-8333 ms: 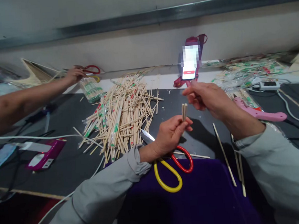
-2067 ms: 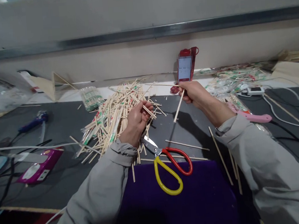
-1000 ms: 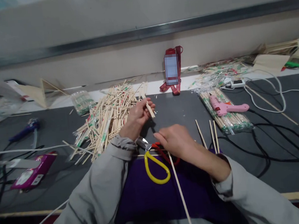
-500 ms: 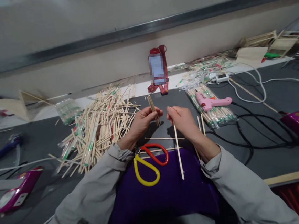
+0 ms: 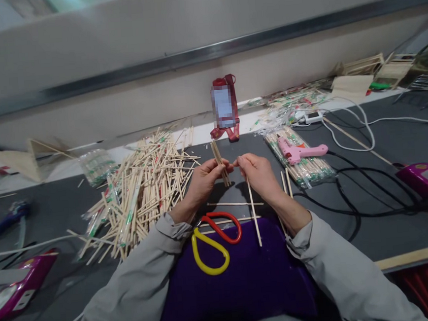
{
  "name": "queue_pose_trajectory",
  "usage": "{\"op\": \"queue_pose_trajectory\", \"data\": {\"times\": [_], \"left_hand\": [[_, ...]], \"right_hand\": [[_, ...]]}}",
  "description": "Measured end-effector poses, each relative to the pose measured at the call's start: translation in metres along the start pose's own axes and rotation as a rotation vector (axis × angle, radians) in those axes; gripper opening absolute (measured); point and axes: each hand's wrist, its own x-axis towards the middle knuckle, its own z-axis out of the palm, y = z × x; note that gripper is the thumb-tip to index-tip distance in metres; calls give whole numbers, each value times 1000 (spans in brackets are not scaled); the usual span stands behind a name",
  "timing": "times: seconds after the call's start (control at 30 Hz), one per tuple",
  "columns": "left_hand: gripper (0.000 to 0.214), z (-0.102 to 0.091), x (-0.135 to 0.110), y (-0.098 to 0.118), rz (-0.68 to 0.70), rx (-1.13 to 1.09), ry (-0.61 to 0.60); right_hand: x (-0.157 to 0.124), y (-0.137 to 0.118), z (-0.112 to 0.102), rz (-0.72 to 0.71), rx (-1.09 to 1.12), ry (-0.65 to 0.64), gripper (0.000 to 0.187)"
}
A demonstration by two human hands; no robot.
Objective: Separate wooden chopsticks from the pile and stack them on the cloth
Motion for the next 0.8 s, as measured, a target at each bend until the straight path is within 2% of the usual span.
{"op": "queue_pose_trajectory", "data": {"times": [0.13, 0.2, 0.47, 0.63, 0.8], "left_hand": [[19, 3, -3, 1, -48, -61, 45], [18, 5, -5, 4, -77, -112, 41], [17, 13, -15, 28, -343, -156, -135], [19, 17, -21, 32, -386, -131, -172], [21, 14, -22, 31, -406, -98, -215]], "right_hand": [[1, -3, 2, 90, 113, 10, 31], [3, -3, 1, 89, 109, 18, 30], [13, -1, 0, -6, 111, 136, 28], [13, -5, 3, -84, 105, 212, 28], [11, -14, -3, -204, -112, 212, 22]]}}
